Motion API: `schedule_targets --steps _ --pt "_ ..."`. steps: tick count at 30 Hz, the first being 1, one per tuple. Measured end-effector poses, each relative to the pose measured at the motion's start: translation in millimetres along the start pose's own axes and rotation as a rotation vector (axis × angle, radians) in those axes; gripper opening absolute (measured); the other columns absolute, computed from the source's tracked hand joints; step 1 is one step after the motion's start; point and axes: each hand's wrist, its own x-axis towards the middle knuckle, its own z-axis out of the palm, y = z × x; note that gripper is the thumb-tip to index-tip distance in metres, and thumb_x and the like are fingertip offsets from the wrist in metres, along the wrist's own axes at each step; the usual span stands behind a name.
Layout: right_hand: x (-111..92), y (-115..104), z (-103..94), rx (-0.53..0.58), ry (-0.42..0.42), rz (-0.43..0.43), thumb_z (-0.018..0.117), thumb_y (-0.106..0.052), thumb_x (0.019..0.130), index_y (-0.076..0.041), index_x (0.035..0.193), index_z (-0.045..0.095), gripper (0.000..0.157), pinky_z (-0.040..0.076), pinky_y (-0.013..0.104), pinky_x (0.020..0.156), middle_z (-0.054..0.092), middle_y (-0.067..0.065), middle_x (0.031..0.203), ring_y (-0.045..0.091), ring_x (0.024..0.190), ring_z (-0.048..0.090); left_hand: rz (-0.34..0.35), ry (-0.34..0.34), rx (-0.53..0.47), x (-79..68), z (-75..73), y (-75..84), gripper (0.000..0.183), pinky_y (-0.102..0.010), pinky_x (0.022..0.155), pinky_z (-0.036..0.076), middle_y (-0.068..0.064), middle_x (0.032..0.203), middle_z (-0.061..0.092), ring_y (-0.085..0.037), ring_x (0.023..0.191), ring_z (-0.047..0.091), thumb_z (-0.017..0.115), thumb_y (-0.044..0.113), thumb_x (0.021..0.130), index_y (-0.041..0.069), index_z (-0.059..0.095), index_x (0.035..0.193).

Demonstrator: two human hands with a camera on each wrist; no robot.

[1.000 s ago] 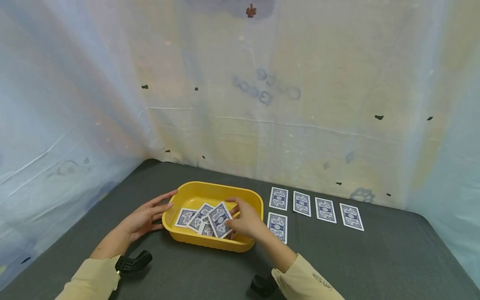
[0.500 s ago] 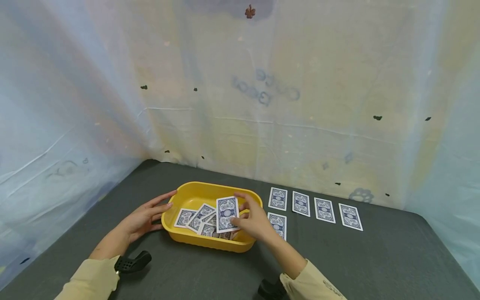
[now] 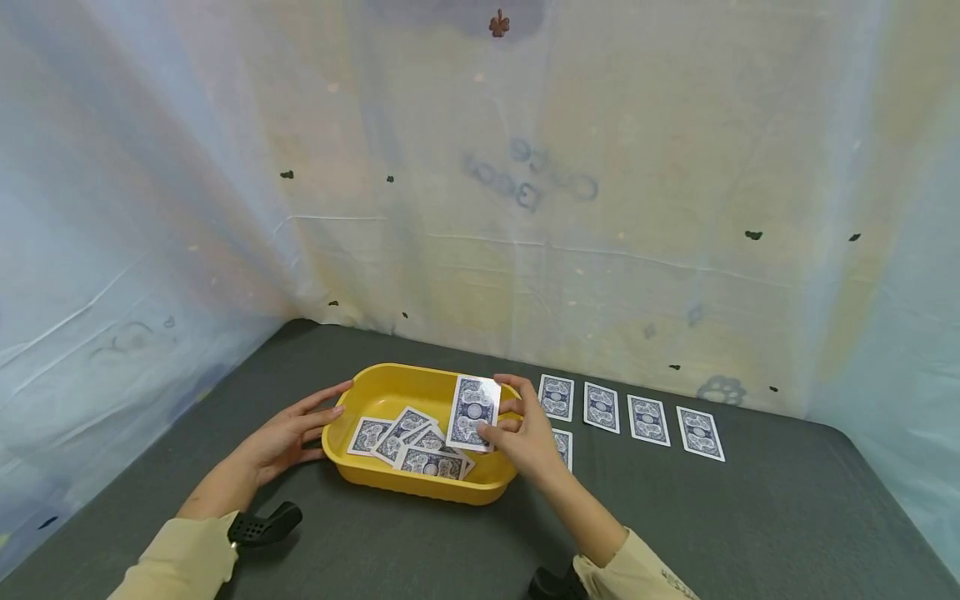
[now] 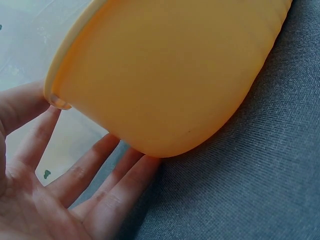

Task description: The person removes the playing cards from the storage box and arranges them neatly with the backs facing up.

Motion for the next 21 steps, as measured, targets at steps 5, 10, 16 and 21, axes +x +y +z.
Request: schedule_targets --steps 5,10,16,21 --pt "0 -1 -7.1 0.069 0.033 0.005 0.067 0.011 0.078 -0.008 0.136 0.042 0.066 0.055 0.024 0.059 0.061 0.018 0.094 0.016 0.066 0.066 -0.005 0.004 0.000 0.2 0.4 0.3 0.064 -0.046 0.099 0.047 -0.013 0.161 0.009 -0.018 0.128 0.046 0.051 0.037 0.099 0.028 0.020 0.155" --pt "-3 -2 -13.8 0.043 0.060 -0.004 0.067 0.010 0.079 -0.008 0.135 0.042 0.064 0.055 0.025 0.058 0.061 0.017 0.092 0.014 0.064 0.064 -0.004 0.007 0.000 -0.4 0.9 1.2 0.064 -0.046 0.099 0.047 -0.013 0.161 0.009 -0.017 0.127 0.047 0.051 0.038 0.099 0.028 0.020 0.155" --pt "-5 2 -22.1 0.041 0.084 0.000 0.067 0.012 0.078 -0.006 0.135 0.041 0.065 0.052 0.023 0.056 0.058 0.015 0.088 0.010 0.061 0.062 -0.006 0.007 0.000 -0.8 1.4 2.0 0.065 -0.046 0.099 0.047 -0.013 0.161 0.009 -0.016 0.125 0.048 0.051 0.038 0.099 0.027 0.020 0.155" --pt "-8 3 -29.7 0.011 0.113 0.007 0.068 0.011 0.078 -0.006 0.135 0.040 0.065 0.052 0.023 0.057 0.060 0.016 0.091 0.012 0.063 0.063 -0.010 0.006 0.009 0.1 1.1 1.8 0.065 -0.048 0.099 0.046 -0.013 0.161 0.008 -0.020 0.129 0.045 0.051 0.038 0.099 0.027 0.018 0.155"
